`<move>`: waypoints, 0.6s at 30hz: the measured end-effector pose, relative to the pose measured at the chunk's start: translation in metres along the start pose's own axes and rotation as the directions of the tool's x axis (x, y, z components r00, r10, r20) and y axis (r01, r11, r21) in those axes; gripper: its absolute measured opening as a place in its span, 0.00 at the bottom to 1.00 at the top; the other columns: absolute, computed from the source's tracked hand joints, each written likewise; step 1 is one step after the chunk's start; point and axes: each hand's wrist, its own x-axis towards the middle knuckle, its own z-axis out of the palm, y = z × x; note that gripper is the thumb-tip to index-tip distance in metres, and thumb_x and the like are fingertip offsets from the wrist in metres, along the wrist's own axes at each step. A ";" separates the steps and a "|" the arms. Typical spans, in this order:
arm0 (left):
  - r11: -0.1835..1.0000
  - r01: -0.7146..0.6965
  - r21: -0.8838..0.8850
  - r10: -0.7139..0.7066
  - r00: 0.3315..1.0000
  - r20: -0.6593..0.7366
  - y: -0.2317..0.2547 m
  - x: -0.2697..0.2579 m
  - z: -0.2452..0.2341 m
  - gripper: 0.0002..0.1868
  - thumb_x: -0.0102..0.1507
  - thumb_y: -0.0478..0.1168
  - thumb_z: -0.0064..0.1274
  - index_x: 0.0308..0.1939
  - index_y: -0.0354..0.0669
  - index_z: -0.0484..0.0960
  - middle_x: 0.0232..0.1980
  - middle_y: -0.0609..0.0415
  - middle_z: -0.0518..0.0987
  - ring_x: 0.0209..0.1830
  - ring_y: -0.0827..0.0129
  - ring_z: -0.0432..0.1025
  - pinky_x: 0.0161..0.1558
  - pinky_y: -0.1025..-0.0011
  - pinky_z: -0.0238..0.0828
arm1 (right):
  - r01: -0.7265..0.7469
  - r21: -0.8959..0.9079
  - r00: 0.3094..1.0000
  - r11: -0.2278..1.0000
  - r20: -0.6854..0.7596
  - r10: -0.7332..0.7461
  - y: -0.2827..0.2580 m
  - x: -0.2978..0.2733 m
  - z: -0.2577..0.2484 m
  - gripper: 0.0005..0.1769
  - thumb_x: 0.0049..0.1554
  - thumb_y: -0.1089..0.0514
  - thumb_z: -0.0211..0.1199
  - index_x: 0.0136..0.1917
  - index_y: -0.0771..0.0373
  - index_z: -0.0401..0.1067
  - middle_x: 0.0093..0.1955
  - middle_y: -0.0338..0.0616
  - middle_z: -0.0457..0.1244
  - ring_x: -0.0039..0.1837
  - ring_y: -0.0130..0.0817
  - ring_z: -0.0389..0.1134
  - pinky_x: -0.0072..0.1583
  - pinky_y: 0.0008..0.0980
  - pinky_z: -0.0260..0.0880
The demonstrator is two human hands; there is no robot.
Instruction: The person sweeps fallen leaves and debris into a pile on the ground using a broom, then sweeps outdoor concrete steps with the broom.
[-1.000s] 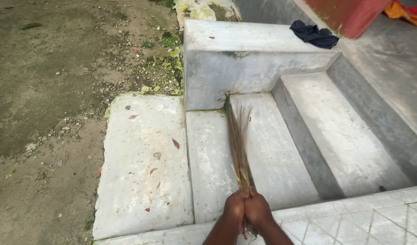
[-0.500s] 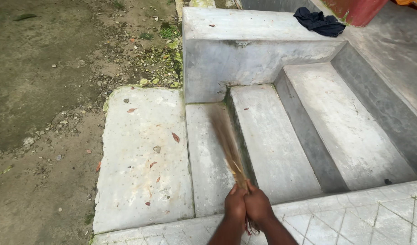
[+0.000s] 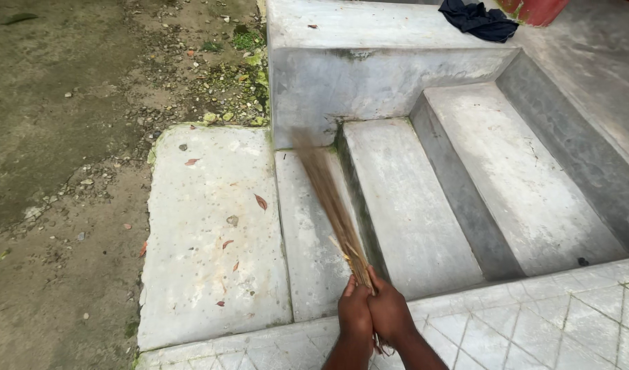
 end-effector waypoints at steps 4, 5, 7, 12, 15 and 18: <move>0.994 0.113 0.013 -0.113 0.993 -0.017 0.014 0.010 -0.011 0.29 0.64 0.36 0.41 0.71 0.35 0.68 0.48 0.46 0.81 0.45 0.63 0.75 0.49 0.67 0.73 | -0.132 -0.142 0.987 0.981 0.076 0.144 -0.004 0.017 0.013 0.37 0.60 0.55 0.51 0.82 0.44 0.52 0.51 0.61 0.73 0.50 0.43 0.74 0.58 0.38 0.72; 0.986 0.162 0.033 -0.161 0.987 -0.015 0.019 0.012 -0.012 0.27 0.64 0.38 0.39 0.67 0.31 0.74 0.47 0.45 0.81 0.44 0.60 0.75 0.48 0.64 0.74 | -0.069 -0.162 0.991 0.984 0.105 0.086 -0.008 0.022 0.016 0.36 0.59 0.54 0.51 0.80 0.45 0.55 0.53 0.57 0.72 0.52 0.42 0.75 0.58 0.37 0.72; 0.993 0.119 -0.004 -0.119 0.993 0.000 0.028 0.010 -0.018 0.25 0.65 0.38 0.40 0.64 0.31 0.75 0.48 0.45 0.81 0.46 0.60 0.75 0.50 0.64 0.74 | -0.001 -0.185 0.989 0.983 0.142 0.028 -0.016 0.025 0.021 0.34 0.58 0.54 0.52 0.78 0.47 0.59 0.55 0.53 0.71 0.54 0.40 0.75 0.59 0.36 0.71; 0.979 0.000 -0.202 -0.009 0.999 -0.045 0.055 -0.001 -0.020 0.22 0.65 0.39 0.40 0.63 0.42 0.76 0.52 0.49 0.81 0.51 0.64 0.75 0.55 0.66 0.71 | 0.115 -0.255 0.977 0.960 0.202 -0.064 -0.042 0.030 0.037 0.35 0.58 0.53 0.50 0.79 0.45 0.57 0.57 0.52 0.70 0.56 0.42 0.74 0.60 0.37 0.70; 0.978 -0.037 -0.207 0.020 0.996 -0.087 0.073 0.005 -0.036 0.23 0.64 0.36 0.39 0.64 0.46 0.73 0.53 0.49 0.82 0.52 0.63 0.76 0.57 0.66 0.71 | 0.160 -0.198 0.982 0.967 0.133 -0.135 -0.050 0.033 0.063 0.38 0.55 0.57 0.51 0.79 0.48 0.57 0.60 0.55 0.68 0.58 0.44 0.72 0.61 0.37 0.68; 0.993 -0.025 -0.120 0.018 0.998 -0.056 0.079 0.016 -0.064 0.23 0.66 0.40 0.42 0.63 0.35 0.76 0.53 0.45 0.81 0.51 0.61 0.75 0.55 0.65 0.71 | -0.033 -0.291 0.979 0.956 0.185 0.090 -0.054 0.036 0.088 0.33 0.61 0.54 0.48 0.80 0.52 0.58 0.54 0.62 0.72 0.54 0.48 0.74 0.61 0.39 0.71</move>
